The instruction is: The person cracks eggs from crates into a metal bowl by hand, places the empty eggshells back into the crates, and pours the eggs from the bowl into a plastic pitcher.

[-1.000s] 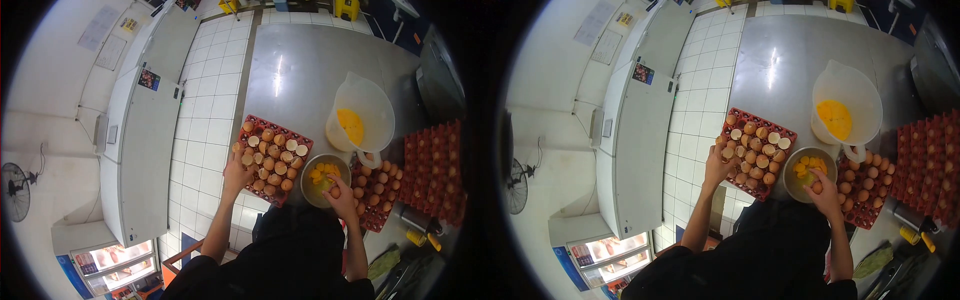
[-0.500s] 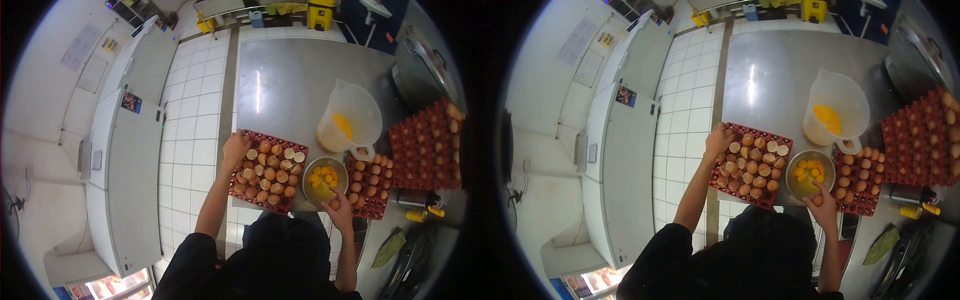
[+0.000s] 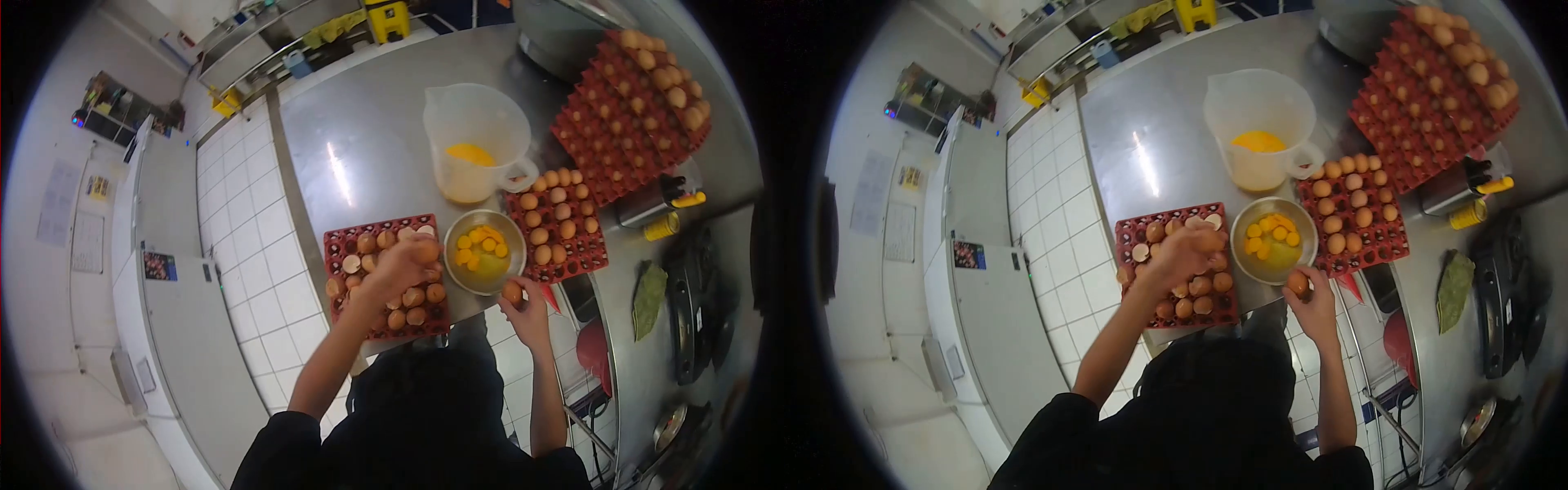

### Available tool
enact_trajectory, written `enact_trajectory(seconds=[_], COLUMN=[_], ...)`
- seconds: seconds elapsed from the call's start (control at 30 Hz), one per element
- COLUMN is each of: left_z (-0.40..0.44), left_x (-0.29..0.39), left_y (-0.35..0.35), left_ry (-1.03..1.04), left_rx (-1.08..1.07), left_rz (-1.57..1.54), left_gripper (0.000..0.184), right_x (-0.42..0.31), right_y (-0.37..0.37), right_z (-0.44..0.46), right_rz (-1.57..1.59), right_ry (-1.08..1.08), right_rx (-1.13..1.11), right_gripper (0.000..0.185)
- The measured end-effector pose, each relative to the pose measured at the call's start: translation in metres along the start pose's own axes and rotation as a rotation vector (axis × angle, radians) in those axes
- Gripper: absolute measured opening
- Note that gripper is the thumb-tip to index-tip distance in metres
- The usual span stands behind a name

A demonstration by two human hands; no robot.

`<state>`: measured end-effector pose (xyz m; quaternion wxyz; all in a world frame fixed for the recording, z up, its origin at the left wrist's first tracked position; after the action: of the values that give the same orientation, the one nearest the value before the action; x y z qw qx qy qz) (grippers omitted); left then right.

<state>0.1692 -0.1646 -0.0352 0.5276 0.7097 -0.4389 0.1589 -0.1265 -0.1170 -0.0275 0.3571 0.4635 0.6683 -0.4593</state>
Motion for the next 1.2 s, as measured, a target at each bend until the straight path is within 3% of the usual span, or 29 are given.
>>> enact_trajectory(seconds=[0.07, 0.13, 0.2, 0.27, 0.33, 0.43, 0.53, 0.6, 0.67, 0.7, 0.83, 1.0, 1.07, 1.1, 1.17, 1.2], left_z=[0.013, 0.024, 0.028, 0.03, 0.034, 0.048, 0.053, 0.049, 0.042, 0.042, 0.045, 0.04, 0.049, 0.051, 0.056, 0.059], left_x=[-0.02, -0.036, -0.041, -0.041, -0.044, -0.055, -0.062, -0.061, -0.056, -0.059, -0.067, -0.07, -0.082, -0.087, -0.094, -0.094], left_y=[0.05, 0.085, 0.106, 0.118, 0.125, 0.102, 0.081, 0.086, 0.098, 0.098, 0.083, 0.091, 0.069, 0.065, 0.051, 0.053], left_ry=[-0.104, -0.141, -0.16, -0.158, -0.164, -0.201, -0.233, -0.236, -0.22, -0.217, -0.169, -0.116, -0.047, -0.041, -0.026, 0.032], left_rx=[-0.107, -0.189, -0.236, -0.218, -0.189, -0.144, -0.119, -0.111, -0.084, -0.09, -0.07, -0.116, -0.002, 0.021, 0.18, 0.138], left_rz=[-0.107, -0.106, -0.045, -0.038, -0.018, 0.01, -0.008, -0.038, -0.047, -0.055, -0.015, -0.06, 0.03, 0.027, 0.053, 0.043], left_gripper=[0.042, 0.052, 0.062, 0.068, 0.07, 0.075, 0.078, 0.079, 0.076, 0.076, 0.072, 0.06, 0.049, 0.049, 0.051, 0.054], right_x=[-0.032, -0.093, -0.099, -0.101, -0.108, -0.083, -0.075, -0.081, -0.087, -0.081, -0.086, -0.08, -0.041, -0.022, 0.001, 0.016], right_y=[-0.004, -0.015, -0.017, -0.01, 0.002, 0.015, 0.007, 0.014, 0.033, 0.042, 0.032, 0.03, 0.018, 0.016, 0.014, 0.021], right_z=[0.001, -0.013, -0.017, -0.02, -0.015, 0.009, 0.011, 0.012, 0.017, 0.025, 0.02, 0.033, 0.057, 0.066, 0.083, 0.091], right_rz=[0.028, 0.311, 0.288, 0.026, -0.172, -0.129, 0.093, 0.029, -0.062, -0.128, 0.041, -0.136, 0.249, 0.5, 0.447, 0.391], right_ry=[-0.035, -0.272, -0.364, -0.598, -0.626, -0.323, -0.326, -0.413, -0.408, -0.305, -0.295, -0.425, -0.152, 0.119, 0.242, 0.359], right_rx=[0.055, 0.24, 0.354, 0.488, 0.536, 0.325, 0.432, 0.472, 0.374, 0.241, 0.294, 0.113, 0.023, -0.122, -0.261, -0.376], right_gripper=[0.057, 0.054, 0.056, 0.058, 0.056, 0.057, 0.057, 0.057, 0.055, 0.055, 0.052, 0.049, 0.049, 0.051, 0.055, 0.06])
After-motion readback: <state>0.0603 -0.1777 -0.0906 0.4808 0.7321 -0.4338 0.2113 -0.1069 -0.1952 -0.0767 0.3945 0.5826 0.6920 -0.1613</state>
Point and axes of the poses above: each hand's wrist, its own z-axis towards the middle knuckle, its own y-axis out of the palm, x = y × z, the point moved 7 cm from there along z, towards the middle knuckle, and after that the axes turned 9 degrees about y, right-handed, at the moved point
